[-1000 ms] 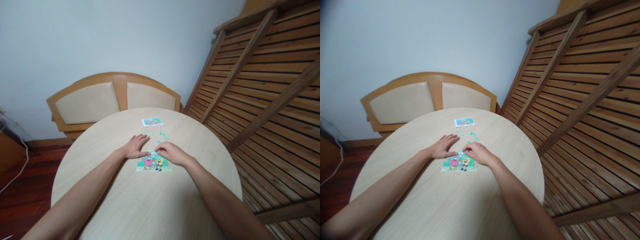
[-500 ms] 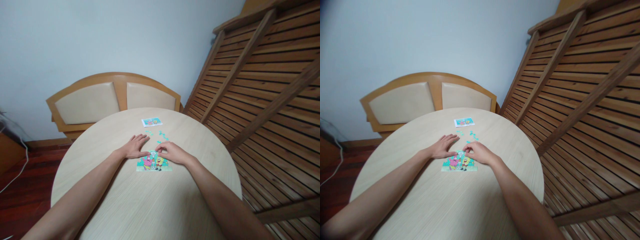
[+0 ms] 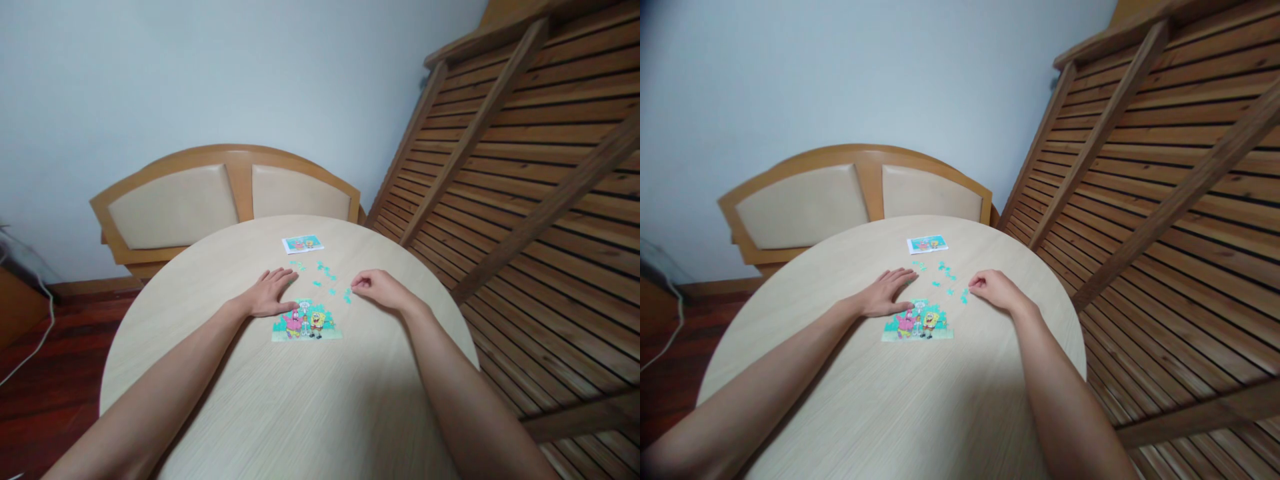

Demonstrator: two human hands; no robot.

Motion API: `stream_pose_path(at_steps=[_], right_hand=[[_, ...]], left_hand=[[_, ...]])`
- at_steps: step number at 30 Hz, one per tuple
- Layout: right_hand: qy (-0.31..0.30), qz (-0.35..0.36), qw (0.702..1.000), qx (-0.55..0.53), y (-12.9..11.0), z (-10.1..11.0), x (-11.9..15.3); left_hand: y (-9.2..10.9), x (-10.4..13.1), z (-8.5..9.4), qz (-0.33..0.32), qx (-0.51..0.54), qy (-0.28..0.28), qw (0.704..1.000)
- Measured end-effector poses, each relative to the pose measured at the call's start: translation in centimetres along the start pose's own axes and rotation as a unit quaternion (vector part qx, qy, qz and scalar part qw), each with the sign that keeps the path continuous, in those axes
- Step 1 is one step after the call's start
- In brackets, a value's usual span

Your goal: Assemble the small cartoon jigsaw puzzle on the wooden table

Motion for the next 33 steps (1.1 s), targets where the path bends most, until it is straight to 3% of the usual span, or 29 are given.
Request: stream_pose_path(at_steps=[11,20,33], right_hand=[[-0.029,-0.014,0.999,-0.019,0.7,-0.8,0.1],[-0.094,0.027,0.995,0.002,-1.1,-1.5,0.4],[-0.113,0.028,0.993,0.027,-2.5,-2.1,0.6]], left_hand=[[-0.3,0.0,-0.2,0.002,0.000,0.010,1.000],[-0.1,0.1,-0.1,0.001,0.005,0.012,1.000],[-0.1,0.1,-0.1,0.007,0.003,0.009,1.000]])
Point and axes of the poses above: each hand's wrist, its own x-axis away from the middle knuckle, its own z-axis out of the back of the hand, y = z × x, the point moved 8 cm from there along -x, towards the middle knuckle, and after that the axes turned 2 degrees about z, right-handed, at the moved point
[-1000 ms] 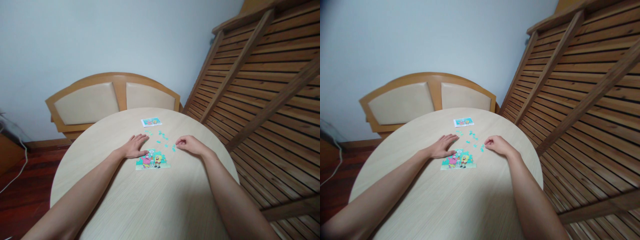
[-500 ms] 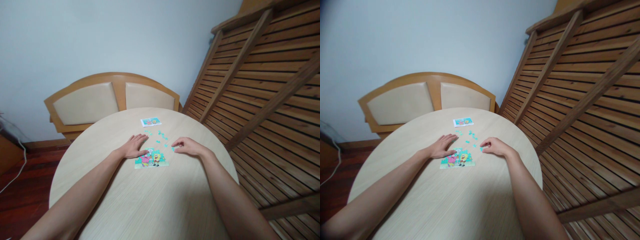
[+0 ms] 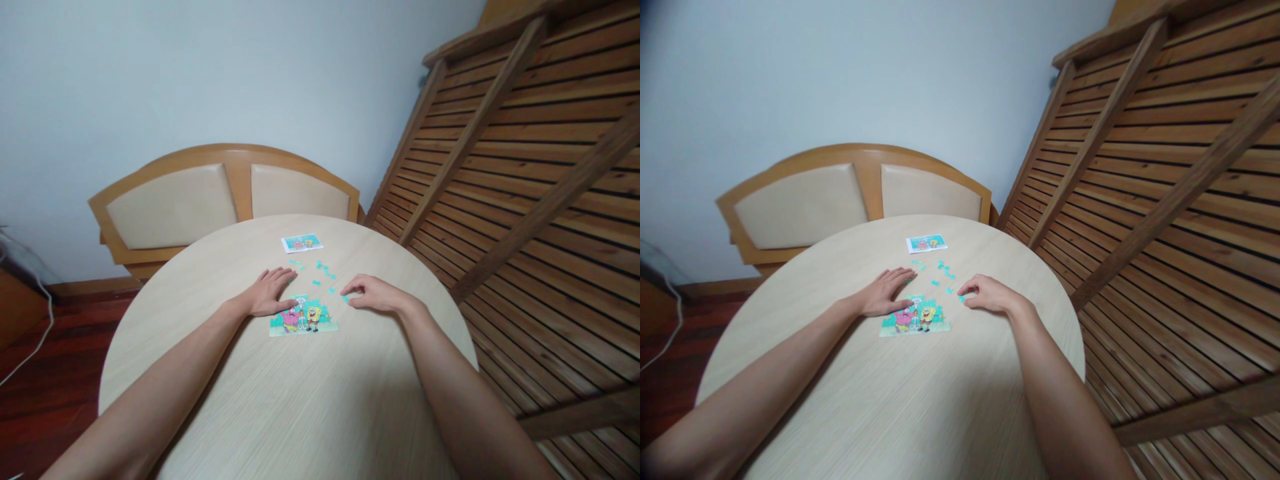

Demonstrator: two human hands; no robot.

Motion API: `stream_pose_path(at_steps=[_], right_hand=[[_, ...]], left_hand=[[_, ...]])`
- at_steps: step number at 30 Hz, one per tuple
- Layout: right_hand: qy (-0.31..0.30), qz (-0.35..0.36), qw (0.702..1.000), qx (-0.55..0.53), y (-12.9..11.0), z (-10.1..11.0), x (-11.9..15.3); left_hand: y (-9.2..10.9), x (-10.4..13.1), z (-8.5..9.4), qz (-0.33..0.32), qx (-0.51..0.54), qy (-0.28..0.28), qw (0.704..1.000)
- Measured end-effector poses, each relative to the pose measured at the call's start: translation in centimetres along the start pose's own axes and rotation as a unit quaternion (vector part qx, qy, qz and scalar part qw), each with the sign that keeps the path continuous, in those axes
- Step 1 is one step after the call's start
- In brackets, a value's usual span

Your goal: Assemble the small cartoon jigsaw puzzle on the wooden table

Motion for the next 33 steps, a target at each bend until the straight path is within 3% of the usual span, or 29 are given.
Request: stream_pose_path(at_steps=[13,17,22,33], right_hand=[[0.037,-0.025,0.998,-0.036,1.9,0.1,0.0],[0.084,-0.037,0.996,-0.007,2.8,0.8,-0.2],[0.108,0.003,0.994,0.016,2.4,0.7,-0.7],[0.113,0.017,0.993,0.027,1.7,0.7,-0.7]], left_hand=[[0.2,0.0,0.1,-0.005,0.001,-0.004,1.000],[0.1,0.0,0.0,-0.009,0.002,-0.002,1.000],[0.1,0.0,0.0,-0.011,0.000,0.003,1.000],[0.1,0.0,0.1,-0.011,0.000,0.002,1.000]])
Point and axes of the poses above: each hand's wrist, its own x-axis away from the middle knuckle, its own z-axis out of the back of the hand, y = z × x, the point moved 8 cm from there along -x, towards the middle knuckle, and after that the axes turned 2 degrees about z, right-handed, at the moved point
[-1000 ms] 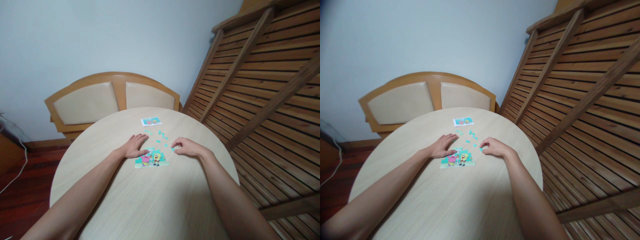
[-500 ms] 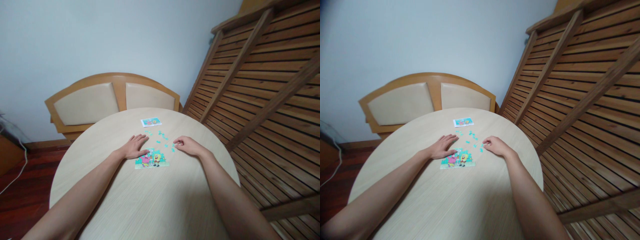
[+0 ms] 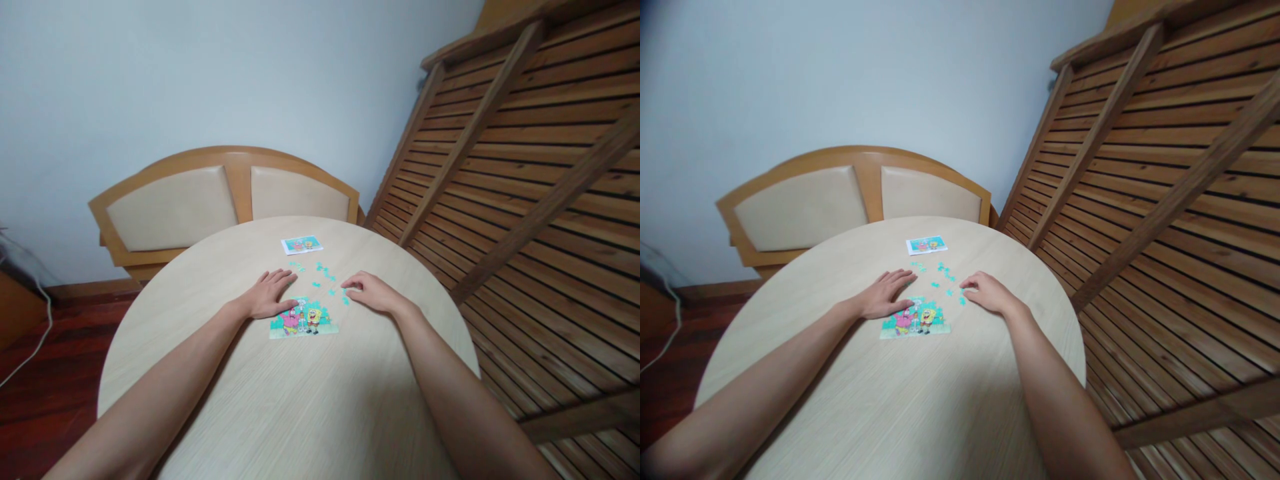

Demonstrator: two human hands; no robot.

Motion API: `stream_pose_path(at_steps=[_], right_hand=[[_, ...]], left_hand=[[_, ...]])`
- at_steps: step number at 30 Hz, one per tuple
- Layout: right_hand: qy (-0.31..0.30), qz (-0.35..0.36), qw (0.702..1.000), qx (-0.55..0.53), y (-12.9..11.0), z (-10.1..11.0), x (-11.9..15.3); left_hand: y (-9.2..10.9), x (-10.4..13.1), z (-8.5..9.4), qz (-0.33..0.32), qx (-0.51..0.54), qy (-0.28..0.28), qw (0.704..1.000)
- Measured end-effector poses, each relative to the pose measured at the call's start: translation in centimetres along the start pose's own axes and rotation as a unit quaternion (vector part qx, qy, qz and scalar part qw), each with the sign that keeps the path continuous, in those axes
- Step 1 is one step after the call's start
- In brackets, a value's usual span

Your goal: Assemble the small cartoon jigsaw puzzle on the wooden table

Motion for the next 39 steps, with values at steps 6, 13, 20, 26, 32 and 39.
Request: stream_pose_path(at_steps=[6,13,20,26,32,39], right_hand=[[0.005,-0.011,1.000,0.014,0.3,-0.2,-0.2],[0.013,-0.009,1.000,0.004,0.0,-0.5,-0.3],[0.014,-0.003,1.000,0.009,-0.1,-0.6,-0.5],[0.023,0.006,1.000,0.000,-0.4,-0.5,-0.5],[0.018,-0.006,0.999,-0.043,-0.5,-0.6,-0.3],[0.015,-0.003,0.998,-0.062,-0.8,-0.5,-0.3]], left_hand=[[0.1,0.0,0.1,0.000,0.003,0.004,1.000],[0.1,0.0,0.1,0.006,0.003,-0.001,1.000],[0.0,-0.2,0.1,0.027,0.009,-0.007,1.000],[-1.5,-0.7,0.5,0.038,0.059,0.059,0.996],[-3.1,-1.0,0.8,0.074,0.090,0.099,0.988],[-2.9,-1.0,0.9,0.065,0.096,0.101,0.988]])
Point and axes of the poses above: each hand's wrist, its own x-axis away from the middle knuckle, its own z-axis out of the back of the hand, y = z × x, the point moved 8 cm from there along -x, towards the middle knuckle, and after that the axes turned 2 degrees about z, right-handed, at the moved point
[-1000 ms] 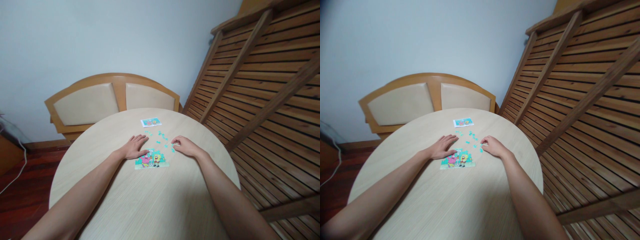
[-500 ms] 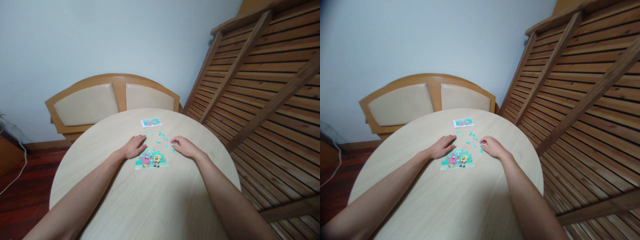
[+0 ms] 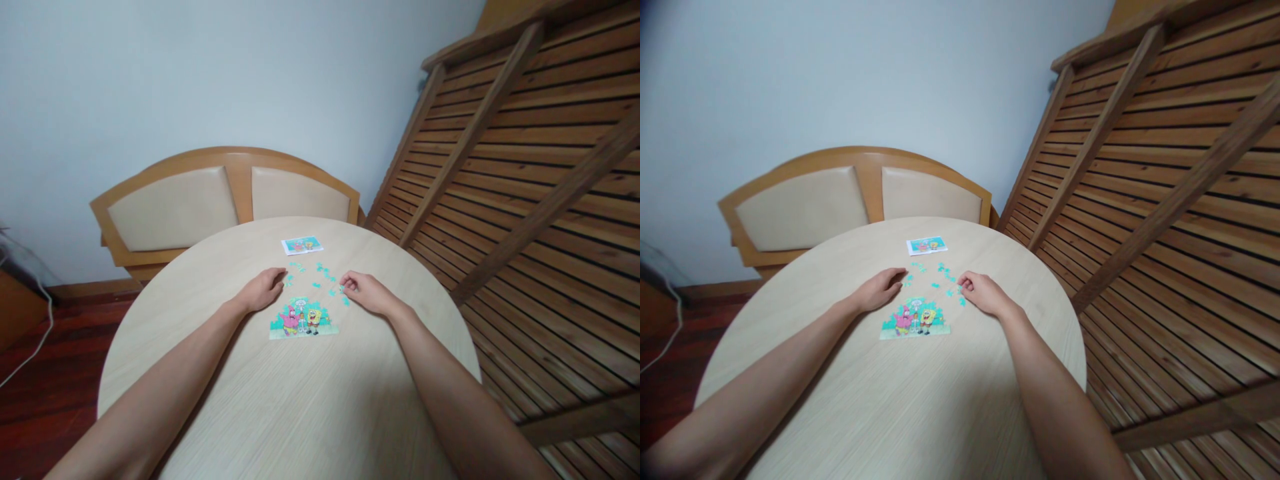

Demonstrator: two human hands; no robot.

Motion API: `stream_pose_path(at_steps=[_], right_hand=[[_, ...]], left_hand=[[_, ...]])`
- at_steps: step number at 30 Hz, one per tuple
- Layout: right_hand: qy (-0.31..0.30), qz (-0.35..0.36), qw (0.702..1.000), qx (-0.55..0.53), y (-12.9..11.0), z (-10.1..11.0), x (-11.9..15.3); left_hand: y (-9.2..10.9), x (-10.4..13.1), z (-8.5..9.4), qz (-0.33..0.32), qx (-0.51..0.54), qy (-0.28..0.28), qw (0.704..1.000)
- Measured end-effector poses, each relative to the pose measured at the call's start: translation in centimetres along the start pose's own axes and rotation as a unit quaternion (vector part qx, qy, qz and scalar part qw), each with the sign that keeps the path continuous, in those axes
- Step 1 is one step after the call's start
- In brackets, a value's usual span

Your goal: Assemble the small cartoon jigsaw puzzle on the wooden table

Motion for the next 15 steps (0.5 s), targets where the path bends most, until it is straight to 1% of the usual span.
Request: stream_pose_path(at_steps=[3,8,12,15], right_hand=[[0.001,-0.003,1.000,0.002,0.01,0.04,-0.01],[0.004,0.001,1.000,0.000,0.27,-0.01,-0.02],[0.005,0.002,1.000,0.004,0.35,-0.02,-0.02],[0.005,0.001,1.000,0.007,0.38,-0.04,-0.05]], left_hand=[[0.02,-0.08,-0.03,-0.009,0.008,0.009,1.000],[0.54,-0.30,-0.06,-0.056,0.025,0.023,0.998],[0.63,-0.53,0.01,-0.055,0.042,0.030,0.997],[0.89,-0.58,-0.03,-0.070,0.062,0.028,0.995]])
Point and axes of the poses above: each hand's wrist, its own x-axis away from the middle knuckle, its own z-axis out of the back of the hand, y = z × x, the point moved 8 cm from there along -x, towards the middle knuckle, and after that the axes turned 2 degrees about z, right-handed, at the moved point
